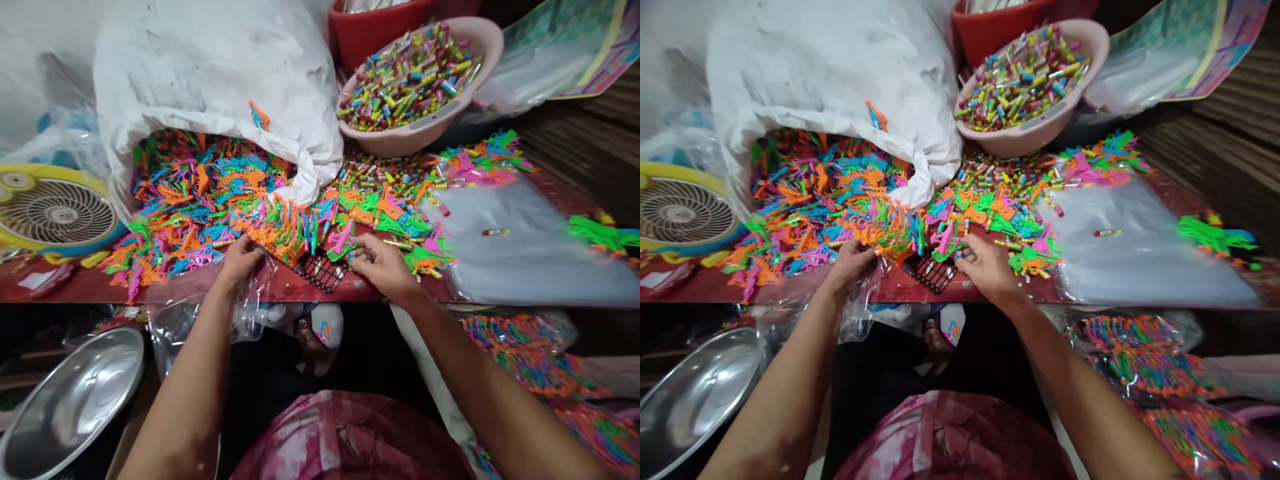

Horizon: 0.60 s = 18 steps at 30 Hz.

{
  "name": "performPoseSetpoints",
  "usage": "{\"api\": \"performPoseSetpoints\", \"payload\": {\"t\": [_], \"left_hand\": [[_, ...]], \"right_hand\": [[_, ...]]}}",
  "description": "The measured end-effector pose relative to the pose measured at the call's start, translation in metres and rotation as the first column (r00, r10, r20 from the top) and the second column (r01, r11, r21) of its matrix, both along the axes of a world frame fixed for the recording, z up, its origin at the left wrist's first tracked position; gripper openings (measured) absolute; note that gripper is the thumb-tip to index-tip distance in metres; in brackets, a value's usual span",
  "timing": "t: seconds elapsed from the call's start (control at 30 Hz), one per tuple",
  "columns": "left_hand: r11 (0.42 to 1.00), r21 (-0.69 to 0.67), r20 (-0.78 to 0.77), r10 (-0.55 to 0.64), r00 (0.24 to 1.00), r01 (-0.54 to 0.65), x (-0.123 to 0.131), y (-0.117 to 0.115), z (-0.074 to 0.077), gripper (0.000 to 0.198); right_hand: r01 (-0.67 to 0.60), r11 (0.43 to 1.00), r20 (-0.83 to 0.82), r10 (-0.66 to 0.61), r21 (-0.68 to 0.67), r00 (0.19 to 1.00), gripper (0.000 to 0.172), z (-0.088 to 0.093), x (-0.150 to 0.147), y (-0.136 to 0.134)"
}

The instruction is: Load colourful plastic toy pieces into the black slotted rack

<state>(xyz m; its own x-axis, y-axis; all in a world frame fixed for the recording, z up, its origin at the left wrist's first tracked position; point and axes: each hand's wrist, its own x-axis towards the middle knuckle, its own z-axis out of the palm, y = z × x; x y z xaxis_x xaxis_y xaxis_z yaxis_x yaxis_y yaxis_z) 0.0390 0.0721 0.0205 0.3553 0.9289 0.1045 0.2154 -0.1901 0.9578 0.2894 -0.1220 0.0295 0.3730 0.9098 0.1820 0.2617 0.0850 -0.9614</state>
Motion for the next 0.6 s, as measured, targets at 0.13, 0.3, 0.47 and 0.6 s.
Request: {"api": "performPoseSetpoints", "payload": {"t": [0.13, 0.3, 0.47, 0.6], "left_hand": [[0.991, -0.074, 0.084, -0.109, 0.991, 0.115, 0.009, 0.028, -0.008, 0.026], [0.982, -0.03, 0.06, -0.186, 0.981, 0.188, 0.034, 0.041, -0.007, 0.026], [0.972, 0.032, 0.008, -0.233, 0.972, 0.233, 0.036, 0.034, 0.001, 0.032], [0.973, 0.225, -0.074, 0.074, 0.995, -0.056, 0.006, 0.002, 0.008, 0.038]], "right_hand": [[-0.038, 0.999, -0.221, 0.044, 0.029, 0.974, 0.027, 0.005, 0.0, 0.006], [0.026, 0.999, -0.161, -0.019, 0.045, 0.987, 0.024, 0.003, -0.007, 0.017], [0.12, 0.992, 0.214, -0.126, 0.041, 0.969, 0.014, 0.009, -0.018, 0.018], [0.112, 0.989, 0.428, -0.144, 0.1, 0.892, 0.014, 0.012, -0.021, 0.013]]}}
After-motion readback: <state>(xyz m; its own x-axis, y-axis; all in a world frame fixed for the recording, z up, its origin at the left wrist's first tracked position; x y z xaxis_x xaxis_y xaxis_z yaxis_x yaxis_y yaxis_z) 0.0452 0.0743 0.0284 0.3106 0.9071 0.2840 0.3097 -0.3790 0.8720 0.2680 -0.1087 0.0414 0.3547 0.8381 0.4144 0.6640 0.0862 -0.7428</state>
